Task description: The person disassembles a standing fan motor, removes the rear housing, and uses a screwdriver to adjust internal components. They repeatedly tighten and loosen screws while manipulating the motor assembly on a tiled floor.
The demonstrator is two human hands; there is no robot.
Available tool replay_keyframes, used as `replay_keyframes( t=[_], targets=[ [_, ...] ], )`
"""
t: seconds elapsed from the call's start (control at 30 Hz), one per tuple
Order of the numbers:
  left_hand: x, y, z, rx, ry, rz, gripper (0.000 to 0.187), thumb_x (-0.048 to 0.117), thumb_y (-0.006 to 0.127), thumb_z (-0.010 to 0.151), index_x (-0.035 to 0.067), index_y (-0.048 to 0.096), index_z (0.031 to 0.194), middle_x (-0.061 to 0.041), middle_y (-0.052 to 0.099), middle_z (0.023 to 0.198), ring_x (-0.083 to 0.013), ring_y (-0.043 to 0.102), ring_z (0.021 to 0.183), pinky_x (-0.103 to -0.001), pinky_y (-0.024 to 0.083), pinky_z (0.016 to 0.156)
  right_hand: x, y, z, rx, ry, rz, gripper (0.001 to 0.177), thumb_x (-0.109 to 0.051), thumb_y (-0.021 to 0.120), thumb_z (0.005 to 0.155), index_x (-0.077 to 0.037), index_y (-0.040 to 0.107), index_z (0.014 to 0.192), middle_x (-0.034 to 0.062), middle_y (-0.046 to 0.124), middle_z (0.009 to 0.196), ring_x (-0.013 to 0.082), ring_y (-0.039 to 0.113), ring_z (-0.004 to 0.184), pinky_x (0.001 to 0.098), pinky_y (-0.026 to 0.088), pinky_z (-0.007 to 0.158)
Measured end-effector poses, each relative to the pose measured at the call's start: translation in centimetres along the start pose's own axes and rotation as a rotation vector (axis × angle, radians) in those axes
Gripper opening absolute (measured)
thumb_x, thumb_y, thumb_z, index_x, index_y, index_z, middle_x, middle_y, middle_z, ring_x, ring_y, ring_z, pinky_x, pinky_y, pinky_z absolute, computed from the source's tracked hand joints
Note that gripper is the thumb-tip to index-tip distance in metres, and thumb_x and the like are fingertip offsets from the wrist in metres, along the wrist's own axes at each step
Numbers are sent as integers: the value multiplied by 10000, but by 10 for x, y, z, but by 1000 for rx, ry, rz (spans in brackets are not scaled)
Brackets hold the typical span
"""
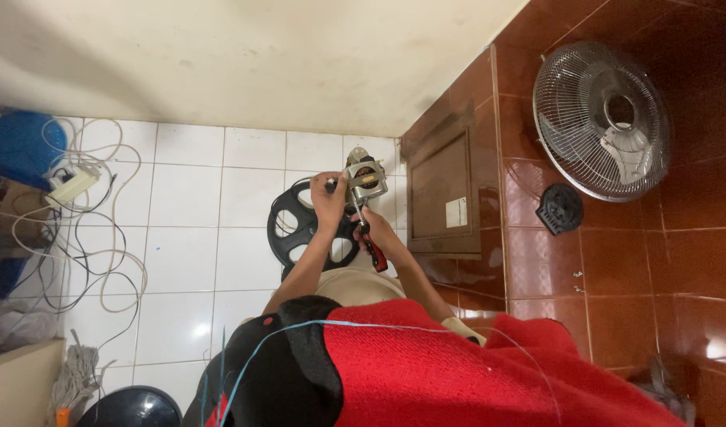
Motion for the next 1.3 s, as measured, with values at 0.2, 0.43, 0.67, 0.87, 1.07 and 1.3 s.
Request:
replay_keyframes(
  t=[0.2, 0.43, 0.67, 0.87, 1.07, 1.3],
  targets=[
    [43, -13, 22, -190, -11, 130, 175, 195, 771, 892, 22, 747, 876, -156, 646, 872, -320, 659, 739, -416, 522, 672, 6, -6, 14, -49, -142, -2, 376, -376, 473, 1053, -25, 606, 1034, 55, 595, 728, 157, 608, 606, 326, 510, 485],
    [61, -17, 24, -220, 75, 185, 180, 193, 725, 917, 29, 735, 842, -140, 669, 835, -339, 672, 702, -432, 519, 627, 9, -9, 31, 56, -171, -118, 247, -200, 687, 977, 42, 649, 950, 82, 644, 760, 204, 721, 624, 318, 499, 447],
    [59, -21, 25, -252, 80, 195, 181, 215, 706, 944, 39, 725, 907, -148, 652, 854, -348, 664, 711, -444, 509, 611, 5, -2, 51, 6, -95, 88, 467, -430, 454, 1034, -25, 665, 936, 50, 650, 687, 134, 538, 435, 262, 387, 365],
    [51, -21, 31, -368, 134, 94, 151, 178, 685, 936, 53, 755, 983, -146, 638, 864, -338, 655, 686, -430, 517, 625, 4, -4, 54, 18, -99, 182, 335, -343, 484, 1072, -53, 606, 957, 47, 594, 686, 146, 543, 480, 309, 438, 426],
    [25, -16, 44, -520, 112, 7, 192, 203, 722, 923, 12, 725, 911, -159, 664, 835, -299, 679, 695, -385, 536, 636, -5, 2, 43, 233, -291, -73, 303, -245, 633, 1012, 36, 726, 949, 56, 654, 695, 153, 612, 563, 309, 500, 516],
    [-17, 0, 54, -625, -150, 1, 269, 241, 748, 904, -25, 742, 866, -149, 724, 718, -232, 673, 596, -360, 531, 589, -25, 28, 13, 702, -504, -695, 265, -300, 772, 876, -36, 777, 885, 147, 738, 763, 295, 695, 695, 412, 516, 641]
  ],
)
Point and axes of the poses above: each hand's wrist, its own z-axis towards the middle knuckle, its own y-axis out of the palm, x = y × z, the point moved 2 cm from there along z, towards the middle knuckle
